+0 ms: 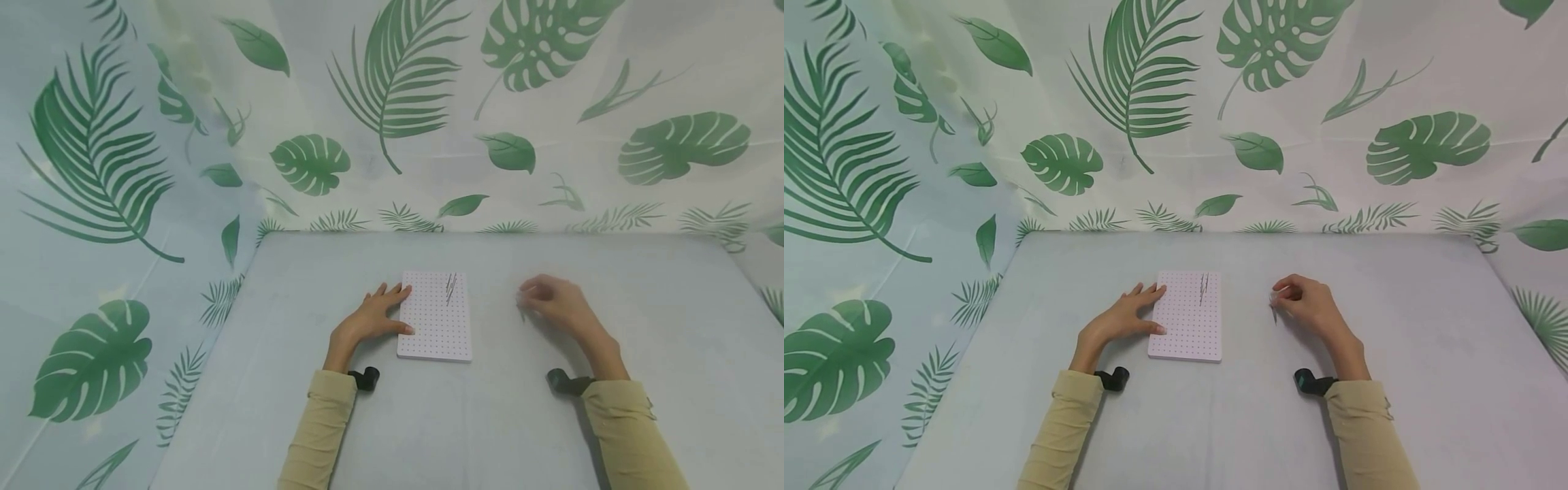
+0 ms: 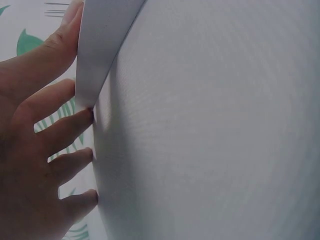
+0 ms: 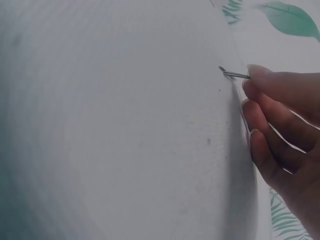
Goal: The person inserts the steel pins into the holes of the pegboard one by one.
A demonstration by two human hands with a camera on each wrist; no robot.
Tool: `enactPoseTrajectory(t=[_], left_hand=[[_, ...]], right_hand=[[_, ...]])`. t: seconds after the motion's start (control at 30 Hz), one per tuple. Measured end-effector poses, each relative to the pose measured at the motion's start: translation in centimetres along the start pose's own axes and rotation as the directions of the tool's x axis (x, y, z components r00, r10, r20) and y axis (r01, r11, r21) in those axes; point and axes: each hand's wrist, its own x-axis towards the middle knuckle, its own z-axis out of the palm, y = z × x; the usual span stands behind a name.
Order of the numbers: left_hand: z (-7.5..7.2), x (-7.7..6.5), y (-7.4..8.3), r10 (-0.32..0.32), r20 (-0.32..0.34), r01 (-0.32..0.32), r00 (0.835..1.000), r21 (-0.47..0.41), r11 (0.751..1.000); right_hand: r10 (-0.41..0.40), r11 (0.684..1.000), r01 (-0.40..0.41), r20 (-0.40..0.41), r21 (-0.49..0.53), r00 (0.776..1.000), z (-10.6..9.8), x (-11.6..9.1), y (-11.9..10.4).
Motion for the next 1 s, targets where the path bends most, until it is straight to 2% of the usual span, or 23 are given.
enactPoseTrajectory(t=[0.3,0.6,0.8,1.0], left_hand=[[0.0,0.0,0.0,0.01,-0.004,-0.01,1.0,-0.004,1.0],[-0.1,0.0,0.1,0.01,-0.006,-0.01,1.0,-0.003,1.0],[-0.1,0.1,0.1,0.014,-0.007,-0.014,1.0,0.004,1.0],[-0.1,0.1,0.0,0.013,-0.001,-0.013,1.0,0.003,1.0]], right_hand=[[0.011,1.0,-0.011,-0.026,-0.012,1.0,0.1,0.0,0.1],[-0.035,0.999,0.034,-0.034,-0.005,0.999,0.0,0.0,-0.1],[-0.031,0.999,0.033,-0.045,0.043,0.998,0.2,0.2,-0.5],[-0.062,0.989,0.072,-0.082,0.129,0.995,0.6,0.5,-1.2]])
